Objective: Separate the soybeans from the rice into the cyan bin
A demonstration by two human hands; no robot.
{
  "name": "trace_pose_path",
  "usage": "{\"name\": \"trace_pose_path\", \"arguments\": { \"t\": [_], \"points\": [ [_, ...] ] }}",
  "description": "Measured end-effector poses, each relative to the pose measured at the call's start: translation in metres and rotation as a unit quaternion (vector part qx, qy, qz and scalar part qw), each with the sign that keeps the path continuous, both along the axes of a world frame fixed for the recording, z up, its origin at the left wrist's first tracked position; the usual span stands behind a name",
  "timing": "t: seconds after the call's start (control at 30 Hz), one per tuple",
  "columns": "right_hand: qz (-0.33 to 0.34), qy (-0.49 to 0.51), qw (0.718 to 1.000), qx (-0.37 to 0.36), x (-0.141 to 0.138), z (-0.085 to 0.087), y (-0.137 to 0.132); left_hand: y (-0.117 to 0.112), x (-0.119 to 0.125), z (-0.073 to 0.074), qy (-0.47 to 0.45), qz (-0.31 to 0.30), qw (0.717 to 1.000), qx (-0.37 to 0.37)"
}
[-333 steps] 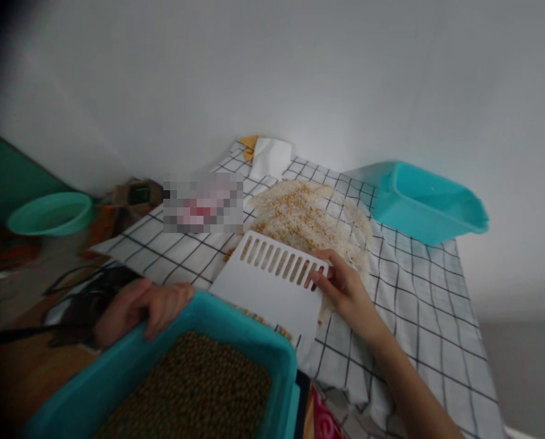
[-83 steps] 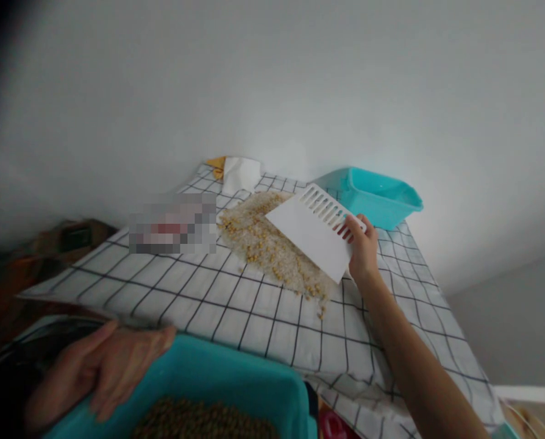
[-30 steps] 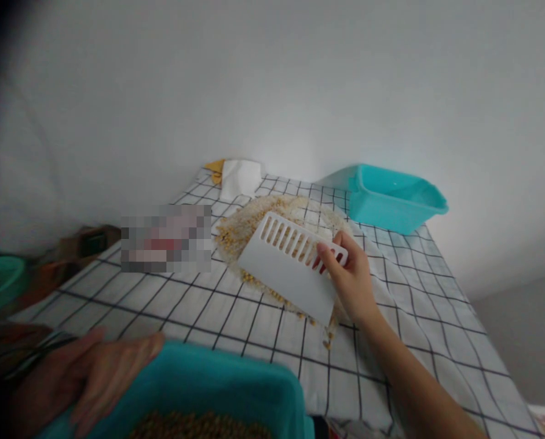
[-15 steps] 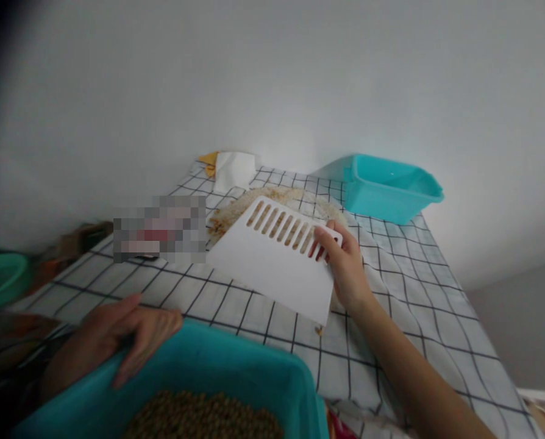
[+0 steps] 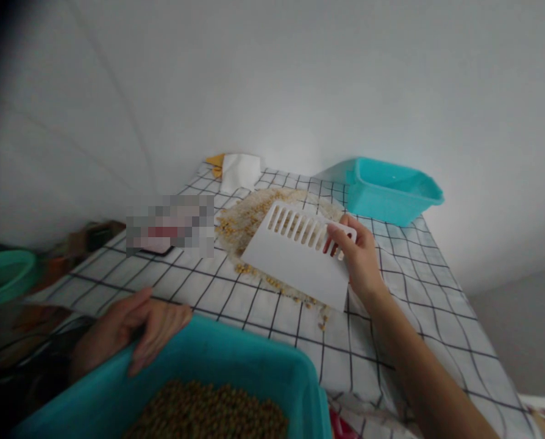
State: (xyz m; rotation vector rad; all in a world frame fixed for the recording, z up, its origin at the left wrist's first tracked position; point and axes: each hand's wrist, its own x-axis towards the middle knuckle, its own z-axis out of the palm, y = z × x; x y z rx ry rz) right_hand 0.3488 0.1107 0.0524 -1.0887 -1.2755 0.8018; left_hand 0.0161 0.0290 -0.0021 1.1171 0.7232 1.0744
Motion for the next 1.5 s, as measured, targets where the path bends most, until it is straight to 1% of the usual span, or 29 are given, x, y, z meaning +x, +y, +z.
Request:
{"name": "trace_pose_path", "arguments": {
  "t": [0.1, 0.13, 0.3, 0.4, 0.5, 0.6, 0.73, 0.87, 1.03, 1.2, 1.33, 1.4, 1.5],
  "points": [
    [0.022, -0.023, 0.999, -0.003, 0.0, -0.006, 0.0, 0.003, -0.006, 0.003, -0.03, -0.065, 0.997, 0.008],
    [0.032, -0.025, 0.999, -0.005, 0.0, -0.008, 0.0, 0.004, -0.008, 0.004, -0.037, -0.078, 0.996, 0.01],
    [0.052, -0.002, 0.999, -0.01, -0.003, -0.013, 0.002, 0.008, -0.015, 0.006, -0.045, -0.07, 0.996, 0.016],
    [0.054, 0.019, 0.998, -0.006, -0.005, -0.015, 0.003, 0.009, -0.014, 0.001, -0.045, -0.042, 0.998, 0.03],
    [0.064, 0.017, 0.998, -0.003, -0.007, -0.015, 0.004, 0.011, -0.015, -0.008, -0.048, 0.013, 0.997, 0.055],
    [0.074, 0.007, 0.997, 0.003, -0.009, -0.015, 0.005, 0.015, -0.019, -0.012, -0.022, 0.03, 0.996, 0.075],
    [0.08, -0.004, 0.997, 0.013, -0.013, -0.015, 0.005, 0.021, -0.025, -0.006, -0.005, 0.014, 0.996, 0.083],
    [0.075, -0.009, 0.997, 0.014, -0.017, -0.021, 0.006, 0.019, -0.028, 0.004, -0.007, 0.013, 0.997, 0.079],
    [0.069, -0.026, 0.997, 0.02, -0.019, -0.031, 0.007, 0.016, -0.019, 0.01, -0.027, 0.049, 0.998, 0.04],
    [0.041, -0.031, 0.998, 0.02, -0.018, -0.033, 0.006, 0.016, -0.002, 0.014, -0.047, 0.09, 0.995, 0.006],
    [0.021, -0.03, 0.999, 0.016, -0.015, -0.035, 0.006, 0.017, 0.009, 0.017, -0.055, 0.125, 0.991, -0.004],
    [0.012, -0.032, 0.999, 0.017, -0.013, -0.037, 0.006, 0.018, 0.012, 0.017, -0.056, 0.138, 0.989, -0.008],
    [0.001, -0.04, 0.999, 0.022, -0.011, -0.037, 0.006, 0.013, 0.014, 0.011, -0.06, 0.158, 0.986, -0.005]
  ]
}}
